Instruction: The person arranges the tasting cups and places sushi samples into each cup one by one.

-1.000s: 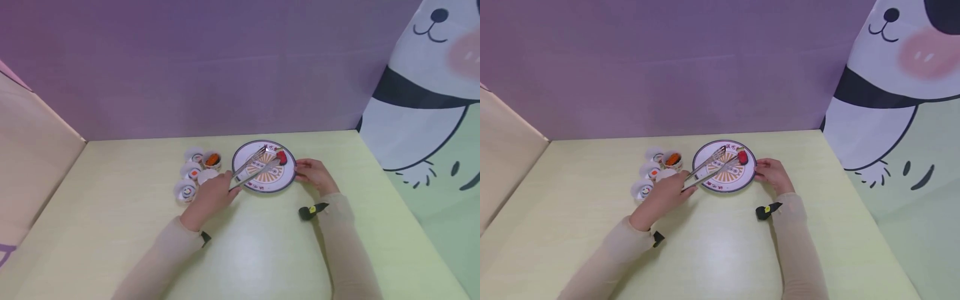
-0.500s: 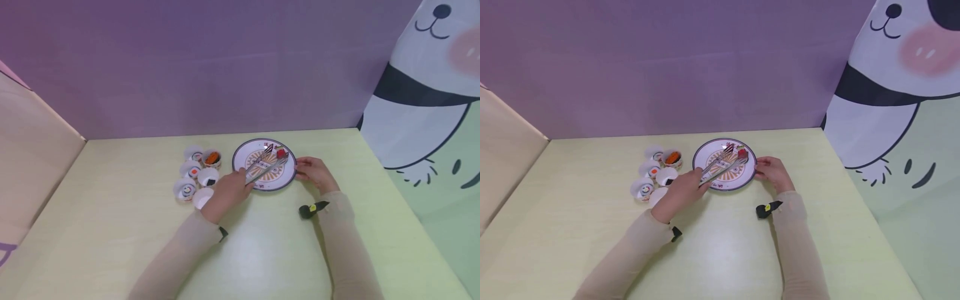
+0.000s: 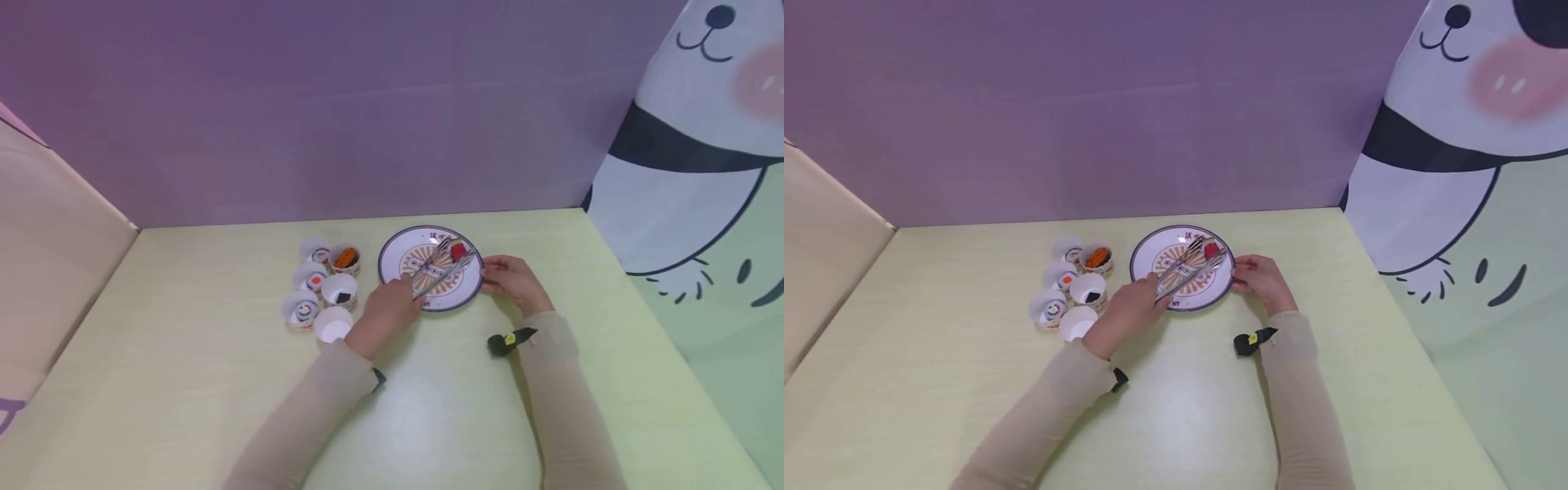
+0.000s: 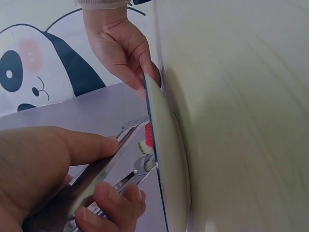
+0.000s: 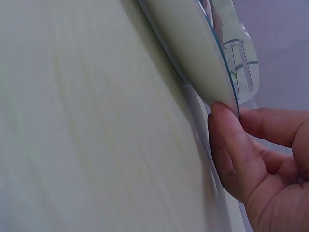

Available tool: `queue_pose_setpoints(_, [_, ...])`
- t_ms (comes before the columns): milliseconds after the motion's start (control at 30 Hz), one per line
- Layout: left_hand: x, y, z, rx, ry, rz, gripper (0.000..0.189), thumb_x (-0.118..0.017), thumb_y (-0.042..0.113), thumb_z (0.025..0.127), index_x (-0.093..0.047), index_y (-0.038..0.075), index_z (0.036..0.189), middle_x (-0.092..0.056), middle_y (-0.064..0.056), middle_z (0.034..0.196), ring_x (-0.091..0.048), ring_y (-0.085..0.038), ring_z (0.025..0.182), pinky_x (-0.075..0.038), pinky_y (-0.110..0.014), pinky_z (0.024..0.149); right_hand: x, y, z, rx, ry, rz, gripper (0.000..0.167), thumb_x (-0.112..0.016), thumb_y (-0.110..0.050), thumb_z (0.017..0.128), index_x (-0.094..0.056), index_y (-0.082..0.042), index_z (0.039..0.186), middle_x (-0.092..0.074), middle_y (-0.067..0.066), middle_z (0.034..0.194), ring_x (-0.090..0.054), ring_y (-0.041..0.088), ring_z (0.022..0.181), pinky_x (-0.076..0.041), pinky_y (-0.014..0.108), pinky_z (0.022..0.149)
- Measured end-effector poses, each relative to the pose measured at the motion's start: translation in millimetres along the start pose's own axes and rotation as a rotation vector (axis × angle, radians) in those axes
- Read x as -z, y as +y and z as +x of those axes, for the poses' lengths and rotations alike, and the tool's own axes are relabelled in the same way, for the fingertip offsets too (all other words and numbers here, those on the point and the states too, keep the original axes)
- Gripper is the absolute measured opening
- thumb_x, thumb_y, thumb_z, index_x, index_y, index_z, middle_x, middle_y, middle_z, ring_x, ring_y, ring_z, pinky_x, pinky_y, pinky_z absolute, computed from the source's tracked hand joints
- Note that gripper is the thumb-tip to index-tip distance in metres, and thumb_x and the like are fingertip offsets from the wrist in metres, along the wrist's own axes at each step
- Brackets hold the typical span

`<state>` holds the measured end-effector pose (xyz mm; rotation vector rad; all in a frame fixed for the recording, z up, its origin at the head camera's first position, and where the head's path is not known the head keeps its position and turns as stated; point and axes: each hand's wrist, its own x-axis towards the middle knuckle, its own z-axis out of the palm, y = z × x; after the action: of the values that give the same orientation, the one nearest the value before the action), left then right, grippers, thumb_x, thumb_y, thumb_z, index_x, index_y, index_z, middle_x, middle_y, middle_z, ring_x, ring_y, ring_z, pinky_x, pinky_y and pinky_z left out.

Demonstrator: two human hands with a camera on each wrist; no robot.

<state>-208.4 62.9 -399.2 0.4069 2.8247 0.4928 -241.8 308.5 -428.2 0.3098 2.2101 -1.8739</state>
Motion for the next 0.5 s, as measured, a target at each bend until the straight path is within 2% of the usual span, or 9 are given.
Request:
queue_pose_setpoints(200, [-1.7,-0.6,2.6,0.010,-0.006,-0.014,0.063,-0.050,0.040,0.096,-0.034,0.001,0.143,-0.061,-0.020,0.115,-0.061,-0.033,0.097,-0.049,-0.041,0.080,-1.1,-0.5,0.3,-0.006,0.004,-0.012,0.044,-0.050,0.004,0.092,-0.037,0.012,0.133,-0.051,0.010,0.103,-0.059,0.006,0.075,-0.052,0.021,0.076])
queue_pose_setpoints(500, [-3.7,-1.4,6.4,0.035,-0.036,0.012,0.063,-0.049,0.041,0.096,-0.032,0.005,0.145,-0.063,-0.019,0.106,-0.061,-0.031,0.088,-0.049,-0.038,0.070,-0.9,-0.6,0.5,-0.011,0.006,-0.014,0.045,-0.050,0.004,0.092,-0.036,0.012,0.134,-0.051,0.010,0.104,-0.059,0.006,0.075,-0.052,0.021,0.076])
